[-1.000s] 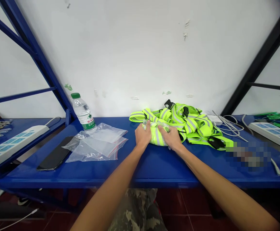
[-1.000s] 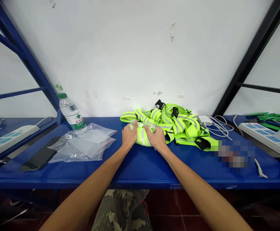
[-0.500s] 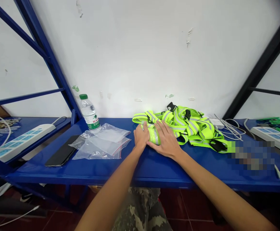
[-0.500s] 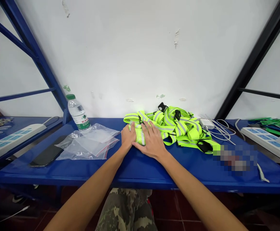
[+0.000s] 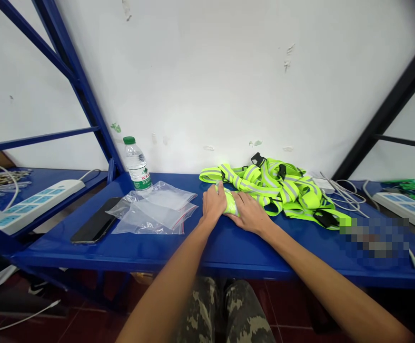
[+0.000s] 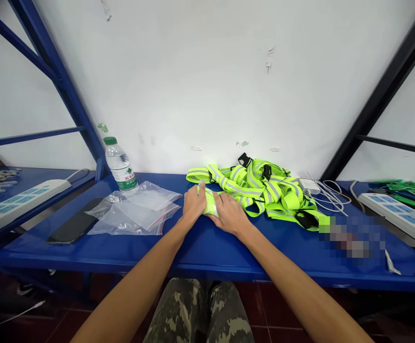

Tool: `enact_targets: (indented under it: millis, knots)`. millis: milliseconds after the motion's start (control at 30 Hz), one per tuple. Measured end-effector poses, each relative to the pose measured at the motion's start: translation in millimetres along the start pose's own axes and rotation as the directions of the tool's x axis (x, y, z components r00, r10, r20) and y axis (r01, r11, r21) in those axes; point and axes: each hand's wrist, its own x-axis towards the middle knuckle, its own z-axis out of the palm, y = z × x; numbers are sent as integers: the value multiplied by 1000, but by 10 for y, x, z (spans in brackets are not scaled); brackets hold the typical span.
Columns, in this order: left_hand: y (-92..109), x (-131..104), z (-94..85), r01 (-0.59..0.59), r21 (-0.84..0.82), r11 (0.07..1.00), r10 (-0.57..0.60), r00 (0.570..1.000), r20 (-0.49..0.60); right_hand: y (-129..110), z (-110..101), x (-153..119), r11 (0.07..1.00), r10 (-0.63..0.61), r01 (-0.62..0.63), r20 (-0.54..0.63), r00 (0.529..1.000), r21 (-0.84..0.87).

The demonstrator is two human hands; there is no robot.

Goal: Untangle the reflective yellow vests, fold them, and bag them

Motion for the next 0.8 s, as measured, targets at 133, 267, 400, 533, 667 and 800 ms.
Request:
enact_targets:
  millis: [133, 267, 400, 533, 667, 800]
  knots:
    - [61, -87, -130, 14, 111, 994, -23, 997, 76, 17, 8, -17, 1000, -8, 8, 5, 1000, 18]
    - [46, -181, -623, -170, 365, 915, 127, 982, 140, 32, -8, -33, 1000, 3, -3, 12, 1000, 22]
    - [-198, -201, -1232, -281, 542, 792, 22, 901, 434, 35, -18, -51, 998, 53, -50, -68, 996, 44]
    - [-426, -233, -1450, -287, 552, 783, -116, 805, 582, -20, -19, -40, 998, -1, 10, -150, 989, 60]
    - [-396, -325, -1268, -311, 527, 791, -16, 850, 526, -111, -63, 94, 995, -48, 64, -188, 981, 82]
    - [-367, -365, -927, -325, 495, 806, 102, 899, 425, -192, -146, 480, 994, -23, 52, -276, 961, 98]
